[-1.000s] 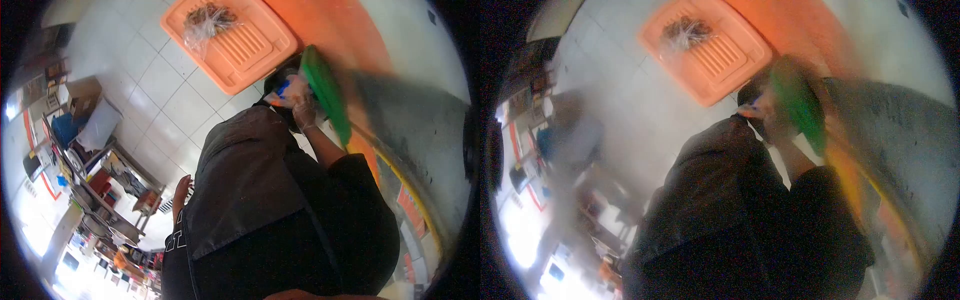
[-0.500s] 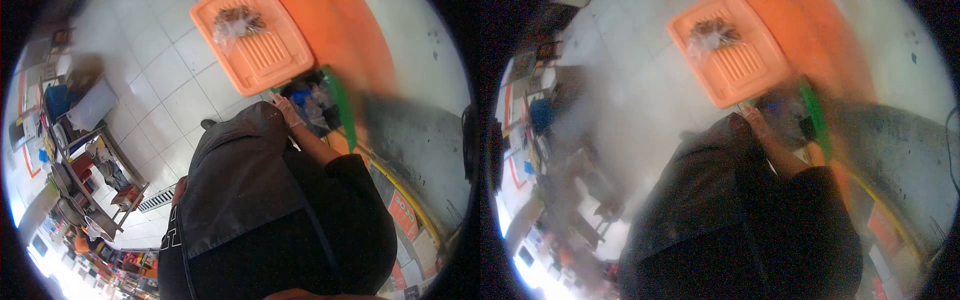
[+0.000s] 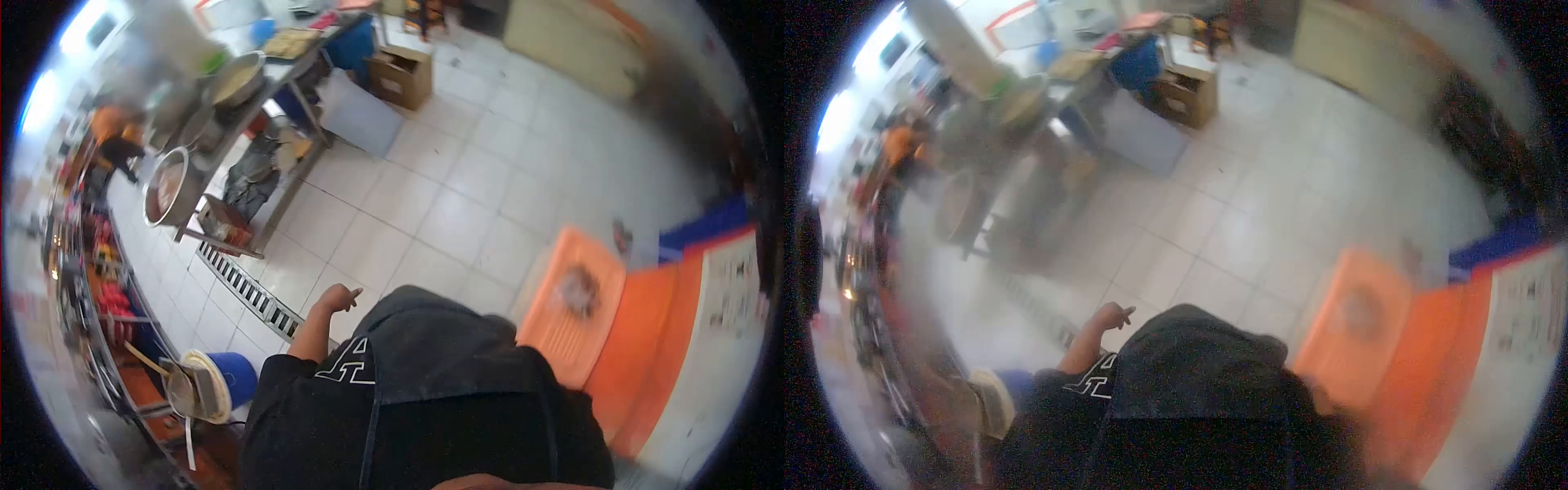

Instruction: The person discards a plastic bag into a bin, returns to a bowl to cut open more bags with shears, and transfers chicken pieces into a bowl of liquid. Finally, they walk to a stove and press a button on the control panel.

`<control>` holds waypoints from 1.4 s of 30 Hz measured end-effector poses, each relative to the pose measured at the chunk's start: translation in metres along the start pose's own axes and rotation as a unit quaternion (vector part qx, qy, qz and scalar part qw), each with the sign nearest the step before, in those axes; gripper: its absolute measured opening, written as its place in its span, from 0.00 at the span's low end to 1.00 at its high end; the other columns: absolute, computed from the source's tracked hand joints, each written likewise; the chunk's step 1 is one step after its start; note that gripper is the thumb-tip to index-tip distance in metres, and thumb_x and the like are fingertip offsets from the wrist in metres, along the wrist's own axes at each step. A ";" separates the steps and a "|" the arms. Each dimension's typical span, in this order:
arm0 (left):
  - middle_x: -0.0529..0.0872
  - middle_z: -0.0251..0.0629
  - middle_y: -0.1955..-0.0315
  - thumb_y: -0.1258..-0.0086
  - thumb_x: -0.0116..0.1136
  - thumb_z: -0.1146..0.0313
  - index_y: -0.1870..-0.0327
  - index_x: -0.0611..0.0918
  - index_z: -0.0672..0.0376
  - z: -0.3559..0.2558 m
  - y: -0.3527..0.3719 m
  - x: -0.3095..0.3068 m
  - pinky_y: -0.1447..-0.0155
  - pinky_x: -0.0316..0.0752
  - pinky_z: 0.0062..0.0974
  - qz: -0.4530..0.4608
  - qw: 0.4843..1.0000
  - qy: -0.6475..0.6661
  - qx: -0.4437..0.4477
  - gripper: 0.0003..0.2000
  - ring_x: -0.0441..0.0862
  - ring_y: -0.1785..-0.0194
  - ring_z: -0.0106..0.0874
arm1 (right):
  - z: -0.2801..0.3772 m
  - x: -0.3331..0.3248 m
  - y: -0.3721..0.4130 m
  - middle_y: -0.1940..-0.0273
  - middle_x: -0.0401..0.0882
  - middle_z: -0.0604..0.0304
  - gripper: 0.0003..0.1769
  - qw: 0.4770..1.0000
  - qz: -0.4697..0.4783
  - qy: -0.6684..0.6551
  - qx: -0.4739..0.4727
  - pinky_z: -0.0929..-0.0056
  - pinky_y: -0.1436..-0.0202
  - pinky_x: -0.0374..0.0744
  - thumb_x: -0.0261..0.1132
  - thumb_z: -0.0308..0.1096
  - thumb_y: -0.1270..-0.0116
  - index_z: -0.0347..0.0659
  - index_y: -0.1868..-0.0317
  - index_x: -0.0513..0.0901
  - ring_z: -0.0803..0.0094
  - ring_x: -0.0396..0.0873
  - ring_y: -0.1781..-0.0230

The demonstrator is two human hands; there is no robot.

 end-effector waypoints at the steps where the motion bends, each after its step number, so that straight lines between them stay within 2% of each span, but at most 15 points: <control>1: 0.86 0.37 0.82 0.22 0.42 0.39 0.71 0.92 0.53 -0.004 0.000 -0.016 0.50 0.80 0.39 -0.029 0.997 0.057 -0.043 0.32 0.86 0.70 0.38 | 0.006 -0.006 -0.018 0.46 0.82 0.50 0.17 1.000 0.004 0.018 -0.003 0.53 0.39 0.77 0.63 0.45 0.33 0.47 0.49 0.85 0.53 0.79 0.43; 6: 0.87 0.37 0.81 0.29 0.48 0.54 0.72 0.92 0.53 0.020 -0.016 -0.069 0.54 0.81 0.39 -0.091 0.986 0.133 -0.053 0.21 0.86 0.70 0.37 | 0.059 -0.050 -0.132 0.51 0.85 0.50 0.13 0.993 0.038 0.102 -0.034 0.54 0.45 0.80 0.62 0.42 0.33 0.47 0.54 0.87 0.52 0.82 0.49; 11: 0.90 0.41 0.74 0.31 0.51 0.52 0.82 0.90 0.51 0.087 -0.009 -0.074 0.50 0.80 0.41 -0.086 0.975 0.160 -0.130 0.23 0.87 0.63 0.43 | 0.157 -0.101 -0.290 0.57 0.87 0.50 0.11 0.975 0.048 0.185 -0.116 0.55 0.51 0.83 0.61 0.39 0.33 0.47 0.59 0.90 0.51 0.86 0.54; 15: 0.90 0.49 0.56 0.30 0.53 0.47 0.61 0.92 0.52 0.156 0.047 -0.022 0.42 0.78 0.42 -0.219 0.901 0.285 -0.244 0.21 0.86 0.51 0.48 | 0.310 -0.113 -0.504 0.62 0.90 0.49 0.11 0.863 -0.016 0.343 -0.370 0.55 0.55 0.86 0.61 0.36 0.33 0.48 0.64 0.91 0.51 0.89 0.59; 16: 0.89 0.50 0.54 0.30 0.53 0.46 0.56 0.91 0.52 0.192 0.048 0.026 0.41 0.78 0.43 -0.206 0.914 0.236 -0.258 0.21 0.85 0.48 0.48 | 0.390 -0.195 -0.487 0.59 0.89 0.47 0.12 0.804 -0.069 0.374 -0.457 0.54 0.54 0.85 0.61 0.37 0.33 0.45 0.62 0.91 0.51 0.88 0.56; 17: 0.88 0.51 0.51 0.29 0.53 0.45 0.50 0.90 0.53 0.221 0.053 0.064 0.39 0.77 0.43 -0.192 0.925 0.187 -0.271 0.23 0.85 0.46 0.48 | 0.447 -0.185 -0.564 0.52 0.87 0.46 0.15 0.853 -0.008 0.369 -0.370 0.53 0.49 0.84 0.60 0.39 0.30 0.41 0.54 0.88 0.51 0.86 0.50; 20: 0.89 0.52 0.51 0.31 0.60 0.48 0.49 0.88 0.58 0.218 0.097 0.126 0.40 0.78 0.42 -0.194 0.781 0.398 -0.440 0.22 0.86 0.46 0.46 | 0.652 -0.289 -0.568 0.44 0.84 0.44 0.18 0.881 -0.122 -0.015 -0.456 0.55 0.41 0.80 0.51 0.39 0.22 0.38 0.47 0.84 0.48 0.81 0.42; 21: 0.89 0.52 0.51 0.32 0.63 0.50 0.49 0.88 0.59 0.213 0.101 0.144 0.41 0.78 0.41 -0.226 0.755 0.412 -0.457 0.22 0.87 0.47 0.45 | 0.740 -0.358 -0.485 0.45 0.83 0.43 0.16 0.931 0.021 0.000 -0.364 0.62 0.38 0.78 0.51 0.35 0.22 0.38 0.47 0.83 0.51 0.80 0.41; 23: 0.89 0.53 0.51 0.32 0.65 0.51 0.48 0.87 0.61 0.174 0.117 0.133 0.42 0.79 0.40 -0.256 0.687 0.528 -0.429 0.22 0.87 0.47 0.44 | 0.861 -0.328 -0.552 0.54 0.86 0.47 0.12 0.795 -0.047 -0.144 -0.588 0.65 0.41 0.79 0.54 0.26 0.26 0.35 0.55 0.85 0.56 0.83 0.48; 24: 0.89 0.53 0.52 0.33 0.67 0.53 0.48 0.87 0.63 0.159 0.116 0.123 0.43 0.80 0.40 -0.288 0.614 0.623 -0.390 0.22 0.87 0.48 0.43 | 0.914 -0.371 -0.460 0.53 0.87 0.48 0.11 0.763 -0.110 -0.035 -0.636 0.65 0.40 0.79 0.58 0.30 0.27 0.34 0.54 0.86 0.57 0.83 0.49; 25: 0.89 0.53 0.52 0.33 0.67 0.53 0.48 0.87 0.63 0.158 0.103 0.116 0.43 0.80 0.40 -0.286 0.606 0.630 -0.393 0.22 0.87 0.48 0.43 | 0.964 -0.373 -0.428 0.50 0.87 0.49 0.14 0.799 0.011 -0.155 -0.580 0.65 0.39 0.78 0.62 0.34 0.28 0.35 0.49 0.86 0.59 0.83 0.47; 28: 0.90 0.50 0.55 0.29 0.63 0.52 0.47 0.87 0.57 0.195 0.064 0.105 0.46 0.81 0.39 -0.337 0.636 0.589 -0.368 0.20 0.88 0.50 0.43 | 1.074 -0.363 -0.318 0.48 0.87 0.49 0.16 0.745 0.107 -0.102 -0.650 0.64 0.38 0.78 0.62 0.39 0.27 0.39 0.46 0.86 0.59 0.83 0.45; 35: 0.86 0.51 0.46 0.26 0.59 0.55 0.40 0.83 0.55 0.347 0.063 -0.182 0.38 0.77 0.40 -0.510 0.663 0.387 -0.389 0.19 0.83 0.41 0.47 | 1.212 -0.314 -0.200 0.49 0.87 0.48 0.17 0.653 0.169 0.174 -0.717 0.65 0.40 0.79 0.62 0.42 0.27 0.42 0.46 0.86 0.60 0.84 0.46; 39: 0.86 0.46 0.50 0.29 0.60 0.65 0.46 0.84 0.58 0.401 0.113 -0.384 0.40 0.76 0.38 -0.710 0.625 0.214 -0.242 0.14 0.83 0.45 0.45 | 1.285 -0.334 -0.194 0.53 0.88 0.52 0.15 0.685 0.207 0.148 -0.683 0.67 0.42 0.79 0.63 0.41 0.26 0.43 0.46 0.86 0.62 0.84 0.51; 42: 0.85 0.44 0.50 0.30 0.61 0.66 0.52 0.86 0.54 0.439 0.139 -0.508 0.44 0.78 0.38 -0.703 0.663 0.176 -0.187 0.09 0.83 0.47 0.46 | 1.358 -0.373 -0.179 0.55 0.88 0.57 0.13 0.652 0.176 0.006 -0.738 0.67 0.44 0.79 0.65 0.37 0.26 0.42 0.47 0.87 0.66 0.84 0.52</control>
Point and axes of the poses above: each hand's wrist, its own y-axis away from the middle knuckle, its own x-axis out of the palm, z = x × y, the point moved 4 cm from there along -y, towards the middle knuckle
